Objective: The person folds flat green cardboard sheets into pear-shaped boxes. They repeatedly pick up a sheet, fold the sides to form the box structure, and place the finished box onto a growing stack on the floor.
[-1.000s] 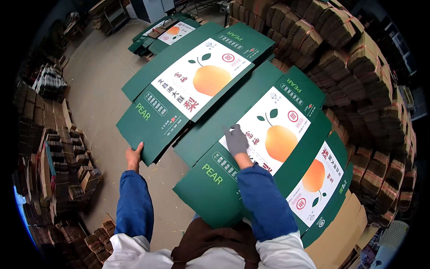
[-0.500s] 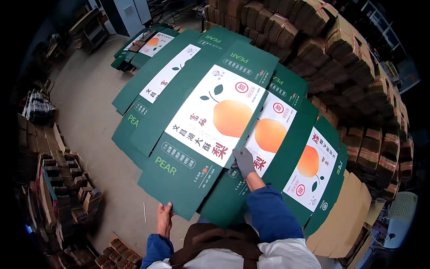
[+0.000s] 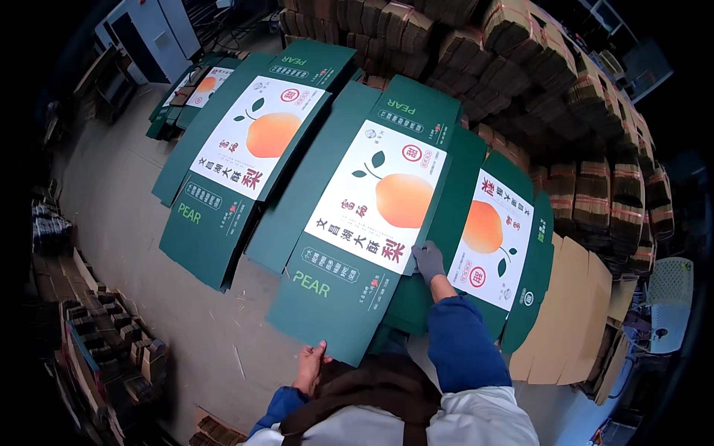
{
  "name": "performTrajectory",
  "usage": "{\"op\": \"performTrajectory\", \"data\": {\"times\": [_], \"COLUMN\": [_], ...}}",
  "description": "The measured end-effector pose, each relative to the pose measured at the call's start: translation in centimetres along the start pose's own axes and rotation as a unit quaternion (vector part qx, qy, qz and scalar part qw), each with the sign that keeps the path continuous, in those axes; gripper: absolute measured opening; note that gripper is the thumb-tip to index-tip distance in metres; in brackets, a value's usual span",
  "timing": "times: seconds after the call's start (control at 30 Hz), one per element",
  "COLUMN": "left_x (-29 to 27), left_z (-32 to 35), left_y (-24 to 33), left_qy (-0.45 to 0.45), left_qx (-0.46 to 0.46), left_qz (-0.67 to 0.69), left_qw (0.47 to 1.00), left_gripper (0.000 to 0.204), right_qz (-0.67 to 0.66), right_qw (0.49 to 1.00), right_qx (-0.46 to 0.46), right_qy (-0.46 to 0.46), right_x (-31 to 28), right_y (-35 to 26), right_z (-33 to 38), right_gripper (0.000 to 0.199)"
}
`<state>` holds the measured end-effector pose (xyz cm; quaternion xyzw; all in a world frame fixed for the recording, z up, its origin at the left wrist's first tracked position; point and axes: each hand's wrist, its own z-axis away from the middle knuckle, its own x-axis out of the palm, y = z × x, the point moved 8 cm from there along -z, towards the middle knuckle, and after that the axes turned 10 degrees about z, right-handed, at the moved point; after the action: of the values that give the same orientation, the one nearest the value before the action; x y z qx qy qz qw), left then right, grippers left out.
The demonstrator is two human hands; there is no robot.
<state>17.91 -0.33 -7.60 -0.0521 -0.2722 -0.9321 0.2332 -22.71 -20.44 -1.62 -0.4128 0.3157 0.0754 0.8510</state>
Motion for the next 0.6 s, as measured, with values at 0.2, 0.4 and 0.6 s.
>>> {"op": "performTrajectory", "data": {"times": [0.2,0.4,0.6], "left_x": [0.1,0.1,4.0], "left_z": [-3.1,-3.9,-2.1], "left_y": [1.5,2.0,7.2], "left_qy": [0.034,0.060,0.200], "left_qx": [0.078,0.104,0.335], "left_qz": [-0.010,-0.113,-0.479], "left_qw": [0.996,0.986,0.786], "left_gripper": [0.019,0.024,0.044], "right_qz": [-0.131,-0.057,0.083], "right_qw": [0.990,0.977,0.721], "right_qx": [-0.034,0.084,0.518], "right_qy": [-0.040,0.189,0.453], "right_x": [-1.9,-23.0,-44.2], "right_y": [0.9,24.3,56.0], "right_z": [3.1,12.3,32.8], "right_gripper": [0.045,0.032,0.050]}}
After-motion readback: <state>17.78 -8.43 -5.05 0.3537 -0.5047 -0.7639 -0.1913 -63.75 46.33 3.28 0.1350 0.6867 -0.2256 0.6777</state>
